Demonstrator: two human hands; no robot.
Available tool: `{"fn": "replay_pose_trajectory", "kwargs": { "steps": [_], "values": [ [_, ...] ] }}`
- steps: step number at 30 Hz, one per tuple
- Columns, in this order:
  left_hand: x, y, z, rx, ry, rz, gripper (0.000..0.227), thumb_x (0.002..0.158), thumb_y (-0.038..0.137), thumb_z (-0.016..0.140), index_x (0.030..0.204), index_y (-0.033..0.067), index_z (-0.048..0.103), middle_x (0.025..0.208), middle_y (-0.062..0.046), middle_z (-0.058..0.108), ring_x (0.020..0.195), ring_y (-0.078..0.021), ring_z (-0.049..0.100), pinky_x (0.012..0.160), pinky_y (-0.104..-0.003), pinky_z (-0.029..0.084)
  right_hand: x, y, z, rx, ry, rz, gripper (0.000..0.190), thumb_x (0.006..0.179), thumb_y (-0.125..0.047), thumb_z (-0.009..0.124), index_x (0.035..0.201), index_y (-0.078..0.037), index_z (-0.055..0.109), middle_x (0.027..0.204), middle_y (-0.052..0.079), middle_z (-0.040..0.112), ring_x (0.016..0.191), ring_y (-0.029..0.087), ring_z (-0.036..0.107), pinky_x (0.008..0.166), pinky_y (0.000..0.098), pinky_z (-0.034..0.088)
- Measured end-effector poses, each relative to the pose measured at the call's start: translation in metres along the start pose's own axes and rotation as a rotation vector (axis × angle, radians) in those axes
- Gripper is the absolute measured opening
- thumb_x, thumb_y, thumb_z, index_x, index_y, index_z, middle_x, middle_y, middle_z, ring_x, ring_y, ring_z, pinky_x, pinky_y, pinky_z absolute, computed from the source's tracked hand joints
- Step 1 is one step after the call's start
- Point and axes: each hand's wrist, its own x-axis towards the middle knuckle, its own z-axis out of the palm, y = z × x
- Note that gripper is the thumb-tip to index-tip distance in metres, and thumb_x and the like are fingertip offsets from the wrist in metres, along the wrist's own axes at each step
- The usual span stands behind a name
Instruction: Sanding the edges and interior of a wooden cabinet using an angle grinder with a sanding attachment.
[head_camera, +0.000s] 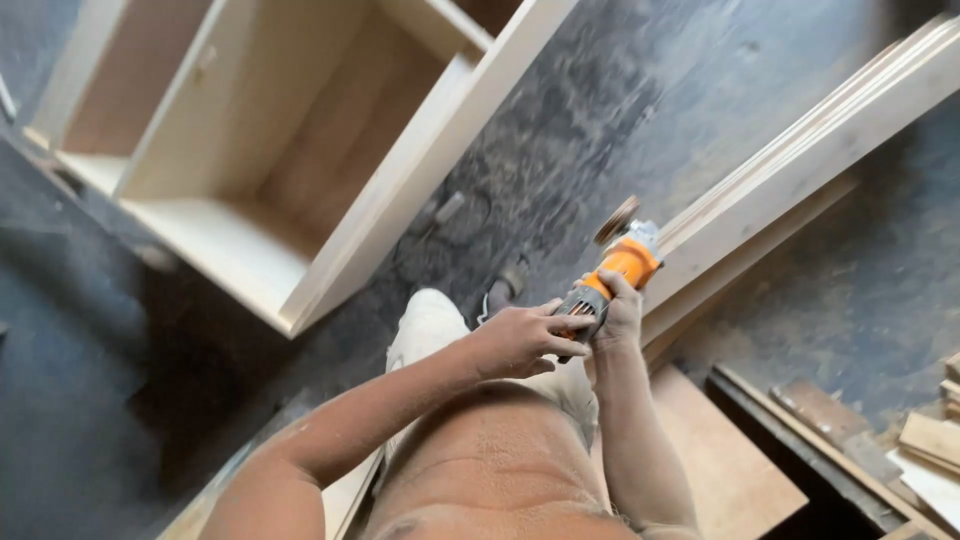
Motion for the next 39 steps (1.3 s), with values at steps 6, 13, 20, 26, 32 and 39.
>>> {"fn": "replay_pose_trajectory", "kwargs": {
  "steps": [6, 13, 20, 26, 32, 39],
  "values": [
    [0.032, -0.004, -0.022, 0.144, 0.076, 0.084, 0.053, 0.072, 0.02, 0.088, 0.119, 0.039, 0.071, 0.145, 0.015, 0.06, 0.123, -0.0431, 0.065, 0.094, -0.048, 0.062, 0.035, -0.008, 0.0, 0.111, 0.016, 0.003, 0.038, 0.081, -0.007, 0.075, 0.108, 0.005, 0.052, 0.086, 0.02, 0.066, 0.072, 0.035, 0.073, 0.065, 0.0452, 0.065],
    [0.049, -0.024, -0.019, 0.062, 0.046, 0.07, 0.063, 0.071, 0.015, 0.088, 0.122, 0.0459, 0.071, 0.142, 0.017, 0.063, 0.121, -0.0422, 0.067, 0.091, -0.049, 0.063, 0.05, -0.019, -0.003, 0.138, -0.02, -0.006, 0.037, 0.08, -0.009, 0.075, 0.107, 0.002, 0.052, 0.085, 0.018, 0.066, 0.071, 0.034, 0.073, 0.061, 0.0417, 0.064],
    [0.071, -0.018, -0.028, -0.668, 0.083, -0.606, 0.101, 0.063, 0.061, 0.092, 0.147, 0.0229, 0.053, 0.134, -0.009, 0.068, 0.125, -0.0323, 0.065, 0.101, -0.044, 0.058, 0.053, -0.036, -0.007, 0.17, -0.115, -0.1, 0.036, 0.081, -0.006, 0.071, 0.111, -0.001, 0.051, 0.087, 0.014, 0.064, 0.073, 0.03, 0.072, 0.068, 0.0423, 0.062],
    [0.113, -0.026, -0.045, -1.013, 0.112, -0.657, 0.062, 0.063, 0.032, 0.099, 0.112, 0.0139, 0.066, 0.076, -0.012, 0.075, 0.061, -0.0231, 0.076, 0.054, -0.029, 0.063, -0.017, -0.101, 0.099, 0.089, -0.291, -0.282, 0.047, 0.086, -0.001, 0.068, 0.126, -0.01, 0.045, 0.094, 0.019, 0.062, 0.076, 0.032, 0.071, 0.073, 0.0491, 0.065],
    [0.136, -0.046, -0.115, -0.964, 0.238, -0.396, 0.109, 0.07, 0.044, 0.091, 0.157, 0.0025, 0.04, 0.146, -0.032, 0.053, 0.139, -0.0507, 0.048, 0.112, -0.058, 0.042, 0.046, -0.148, 0.141, 0.053, -0.693, -0.117, 0.042, 0.096, -0.029, 0.062, 0.122, 0.003, 0.058, 0.112, 0.027, 0.071, 0.099, 0.045, 0.074, 0.087, 0.0568, 0.062],
    [0.186, -0.126, -0.132, -0.994, 0.315, -0.297, 0.1, 0.073, 0.044, 0.091, 0.157, 0.0169, 0.043, 0.131, -0.027, 0.066, 0.125, -0.0459, 0.061, 0.104, -0.055, 0.052, 0.093, -0.198, 0.237, -0.206, -0.614, -0.318, 0.041, 0.089, -0.006, 0.068, 0.125, -0.003, 0.049, 0.095, 0.023, 0.07, 0.071, 0.038, 0.075, 0.069, 0.0514, 0.069]
  ]
}}
